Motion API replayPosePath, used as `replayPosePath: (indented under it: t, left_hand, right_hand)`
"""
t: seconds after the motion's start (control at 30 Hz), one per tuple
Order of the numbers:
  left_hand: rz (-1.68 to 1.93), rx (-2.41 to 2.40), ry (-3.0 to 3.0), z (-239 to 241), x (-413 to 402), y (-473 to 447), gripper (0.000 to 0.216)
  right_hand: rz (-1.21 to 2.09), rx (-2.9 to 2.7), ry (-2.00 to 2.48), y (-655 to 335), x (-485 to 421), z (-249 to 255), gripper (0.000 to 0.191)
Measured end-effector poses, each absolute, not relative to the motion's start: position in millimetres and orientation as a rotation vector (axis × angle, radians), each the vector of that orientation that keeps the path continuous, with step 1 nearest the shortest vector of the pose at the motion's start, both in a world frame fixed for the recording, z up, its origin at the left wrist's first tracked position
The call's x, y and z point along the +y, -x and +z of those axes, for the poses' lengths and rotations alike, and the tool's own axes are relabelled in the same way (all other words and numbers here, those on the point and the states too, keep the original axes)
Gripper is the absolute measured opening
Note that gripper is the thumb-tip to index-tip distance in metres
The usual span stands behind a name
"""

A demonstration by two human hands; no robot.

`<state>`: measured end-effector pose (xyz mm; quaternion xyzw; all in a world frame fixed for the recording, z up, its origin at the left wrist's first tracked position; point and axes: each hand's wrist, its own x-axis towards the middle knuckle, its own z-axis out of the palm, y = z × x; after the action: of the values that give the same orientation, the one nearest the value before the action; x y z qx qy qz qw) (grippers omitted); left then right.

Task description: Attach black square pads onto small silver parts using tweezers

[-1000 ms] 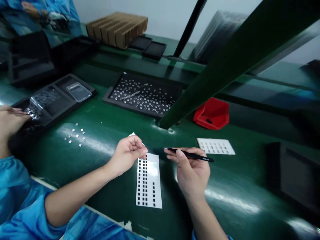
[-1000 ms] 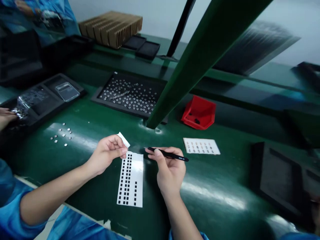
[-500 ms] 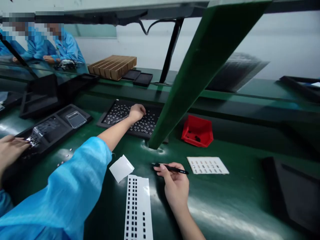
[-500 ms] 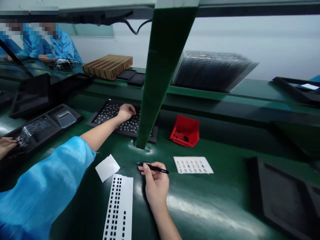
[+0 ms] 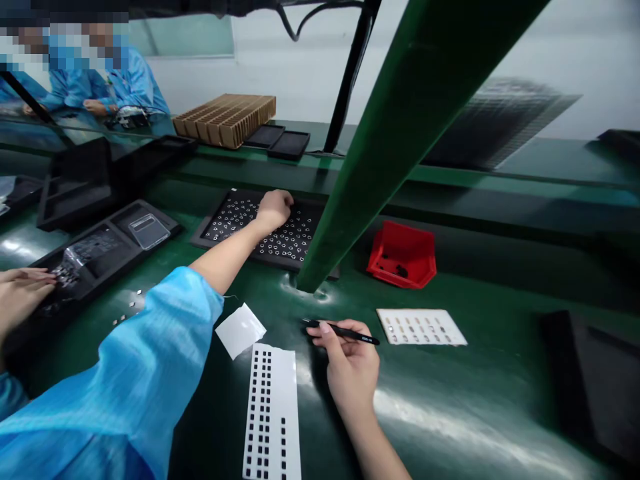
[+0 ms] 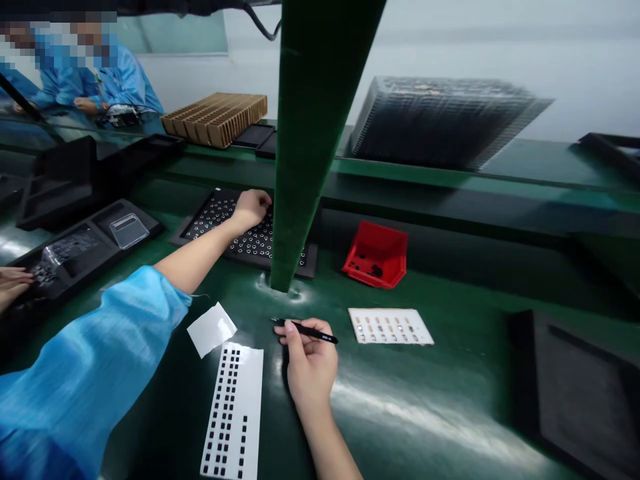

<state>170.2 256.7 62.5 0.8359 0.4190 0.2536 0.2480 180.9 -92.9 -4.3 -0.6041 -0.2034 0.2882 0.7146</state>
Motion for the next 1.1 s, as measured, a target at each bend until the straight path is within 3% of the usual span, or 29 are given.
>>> replayPosePath:
  t: [0.13, 0.27, 0.4, 0.53, 0.77, 1.1]
  left_hand:
    - [0.93, 1.108, -2.258, 89.2, 212.5, -102.7, 0.023]
    - [1.088, 0.883, -2.29, 86.3, 113.1, -15.1, 0.012]
    - [0.85, 0.591, -2.452, 59.6, -5.4, 55.3, 0.014]
    - [0.538, 0.463, -2.684, 31.7, -80.9, 85.8, 0.034]
    - [0.191, 0.309, -2.837, 12.0, -101.8, 79.0, 0.076]
    - [0.151, 0.344, -2.827, 12.7, -101.9, 77.2, 0.073]
  right_hand:
    - [0.62, -0.458, 1.283, -181.4, -87.7, -8.2, 0.05]
    - [0.658, -0.449, 1.273, -179.7, -86.7, -4.8, 0.056]
    - [0.778, -0.485, 1.32, -169.6, -114.4, 9.6, 0.051]
    - [0.958, -0.603, 1.375, -149.5, -164.0, 23.3, 0.039]
    - [0.99, -0.581, 1.475, -135.0, -205.3, 8.1, 0.043]
    - [1.01, -0.584, 1.521, -135.5, -202.6, 6.8, 0.042]
